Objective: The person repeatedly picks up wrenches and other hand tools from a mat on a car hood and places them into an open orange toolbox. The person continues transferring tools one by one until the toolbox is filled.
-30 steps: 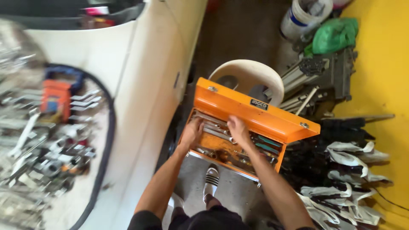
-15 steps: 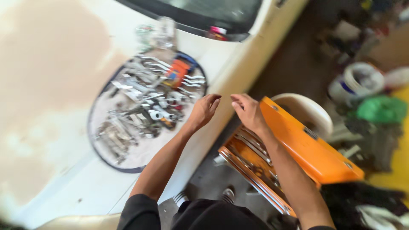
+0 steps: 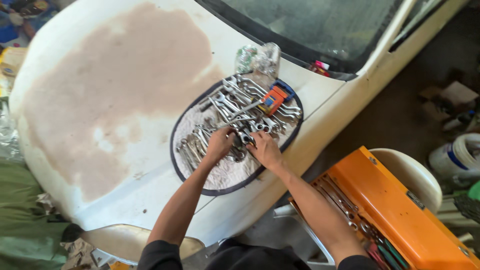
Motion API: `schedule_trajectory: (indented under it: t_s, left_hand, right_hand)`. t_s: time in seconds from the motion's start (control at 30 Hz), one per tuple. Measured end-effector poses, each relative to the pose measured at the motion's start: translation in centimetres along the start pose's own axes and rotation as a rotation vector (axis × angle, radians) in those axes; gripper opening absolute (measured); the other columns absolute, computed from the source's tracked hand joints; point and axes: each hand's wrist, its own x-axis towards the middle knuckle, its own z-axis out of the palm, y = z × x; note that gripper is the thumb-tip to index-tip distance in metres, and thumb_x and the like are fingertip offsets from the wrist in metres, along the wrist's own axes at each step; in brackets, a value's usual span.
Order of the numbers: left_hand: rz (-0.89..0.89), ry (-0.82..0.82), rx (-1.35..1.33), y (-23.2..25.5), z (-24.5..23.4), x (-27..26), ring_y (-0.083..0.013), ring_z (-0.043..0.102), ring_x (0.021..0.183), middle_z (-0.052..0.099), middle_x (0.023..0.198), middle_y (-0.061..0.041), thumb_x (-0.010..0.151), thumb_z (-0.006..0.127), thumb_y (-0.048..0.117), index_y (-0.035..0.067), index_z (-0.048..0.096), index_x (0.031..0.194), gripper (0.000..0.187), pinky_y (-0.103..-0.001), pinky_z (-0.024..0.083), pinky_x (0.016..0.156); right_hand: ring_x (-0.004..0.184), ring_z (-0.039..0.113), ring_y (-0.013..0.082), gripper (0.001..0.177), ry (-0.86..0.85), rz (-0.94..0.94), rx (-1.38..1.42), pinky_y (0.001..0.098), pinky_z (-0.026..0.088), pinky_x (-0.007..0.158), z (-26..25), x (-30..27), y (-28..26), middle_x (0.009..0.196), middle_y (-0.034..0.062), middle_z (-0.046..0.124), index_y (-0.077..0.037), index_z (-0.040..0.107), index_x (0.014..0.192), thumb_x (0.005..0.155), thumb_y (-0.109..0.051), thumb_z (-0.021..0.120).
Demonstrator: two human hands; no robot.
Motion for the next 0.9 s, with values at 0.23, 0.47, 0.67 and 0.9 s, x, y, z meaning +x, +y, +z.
schedule_trajectory:
  t_s: [0.23,0.47,0.67,0.9]
  left_hand:
    - [-0.043,-0.059,-0.063,-0.4,-0.5,-0.5,-0.0365,0.073,0.093,0.075,0.099,-0.021,0.091,0.062,0.017,0.000,0.073,0.109,0.027,-0.043,0.056,0.085]
    - [-0.400,-0.189,-0.264,-0.2,-0.8,0.4,-0.0299,0.075,0.067,0.074,0.089,-0.021,0.097,0.054,0.017,-0.001,0.068,0.120,0.032,-0.041,0.062,0.064]
    - [-0.290,-0.078,-0.283,-2.3,1.1,1.9,-0.0263,0.078,0.072,0.076,0.095,-0.021,0.095,0.054,0.015,-0.001,0.069,0.121,0.034,-0.037,0.060,0.069]
    - [-0.154,0.227,0.058,-2.5,0.0,1.7,-0.0429,0.067,0.097,0.067,0.105,-0.023,0.093,0.065,0.019,-0.002,0.066,0.108,0.025,-0.051,0.053,0.086]
  right_hand:
    - [0.101,0.060,0.0388,0.024,0.011,-0.008,-0.263,0.0515,0.048,0.081,3.0,1.1,-1.2,0.105,0.0167,0.061,-0.003,0.063,0.104,0.086,-0.014,0.074]
    - [0.097,0.060,0.0408,0.016,0.111,0.085,-0.149,0.0504,0.049,0.082,3.9,1.0,-1.6,0.103,0.0192,0.061,0.001,0.060,0.101,0.093,-0.011,0.067]
    - [0.087,0.066,0.0421,0.020,0.216,0.131,0.085,0.0487,0.052,0.075,3.6,2.0,-2.8,0.095,0.0222,0.067,0.003,0.060,0.099,0.096,-0.015,0.068]
    - [0.084,0.071,0.0352,0.023,0.282,0.277,0.179,0.0423,0.054,0.074,3.2,3.6,-2.8,0.089,0.0222,0.073,0.004,0.062,0.103,0.096,-0.017,0.069]
